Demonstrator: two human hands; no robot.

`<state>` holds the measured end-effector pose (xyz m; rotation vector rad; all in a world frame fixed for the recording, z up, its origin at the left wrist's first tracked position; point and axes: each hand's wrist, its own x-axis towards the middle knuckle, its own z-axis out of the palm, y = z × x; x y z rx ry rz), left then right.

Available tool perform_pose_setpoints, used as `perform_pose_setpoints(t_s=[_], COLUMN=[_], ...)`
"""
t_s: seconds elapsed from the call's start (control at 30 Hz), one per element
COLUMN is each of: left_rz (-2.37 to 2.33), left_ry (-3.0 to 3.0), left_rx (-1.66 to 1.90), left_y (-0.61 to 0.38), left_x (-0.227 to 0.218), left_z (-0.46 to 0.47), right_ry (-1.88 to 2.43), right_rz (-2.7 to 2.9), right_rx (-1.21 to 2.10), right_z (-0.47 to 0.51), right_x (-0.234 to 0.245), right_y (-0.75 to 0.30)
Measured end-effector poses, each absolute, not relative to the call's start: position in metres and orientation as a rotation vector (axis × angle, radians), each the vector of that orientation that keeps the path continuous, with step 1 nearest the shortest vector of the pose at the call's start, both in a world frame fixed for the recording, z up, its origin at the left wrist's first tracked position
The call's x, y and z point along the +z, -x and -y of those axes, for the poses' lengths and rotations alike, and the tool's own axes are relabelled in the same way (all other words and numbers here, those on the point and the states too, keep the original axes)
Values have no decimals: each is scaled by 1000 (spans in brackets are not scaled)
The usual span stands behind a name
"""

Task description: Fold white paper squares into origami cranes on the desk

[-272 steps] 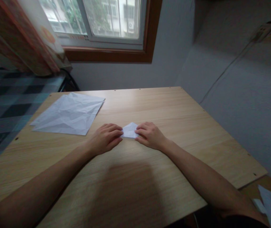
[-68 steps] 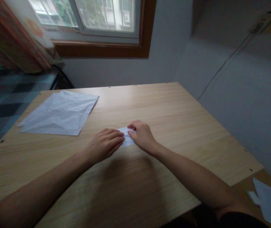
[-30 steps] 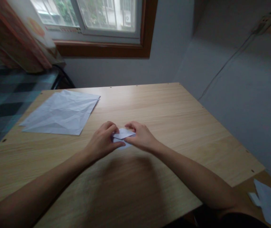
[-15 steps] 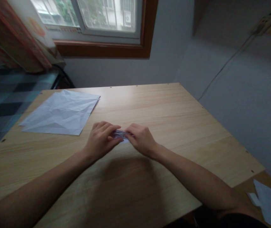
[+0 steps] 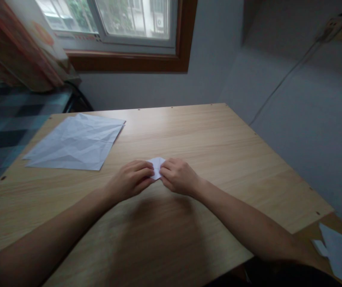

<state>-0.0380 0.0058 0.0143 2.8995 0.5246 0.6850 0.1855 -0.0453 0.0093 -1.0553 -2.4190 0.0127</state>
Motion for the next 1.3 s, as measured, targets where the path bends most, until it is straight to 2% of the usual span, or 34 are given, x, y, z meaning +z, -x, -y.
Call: perform_pose_setpoints(t_s=[0.37,0.8,1.1,1.3], left_rz=[-872,-660,-659,-696], left_ry=[-2807,-3010,-3077,-3092], left_rx=[718,597,687,699], left_y=[34,34,34,34], left_x=[16,19,18,17], left_z=[-5,-1,2,1], right_ry=[1452,1499,1366,1524], right_rz=[2194,1904,2235,1956], right_rx=[71,475,108,480], right_z=[44,28,43,37], right_x=[6,5,5,17], right_y=[-178,-172,-173,-171])
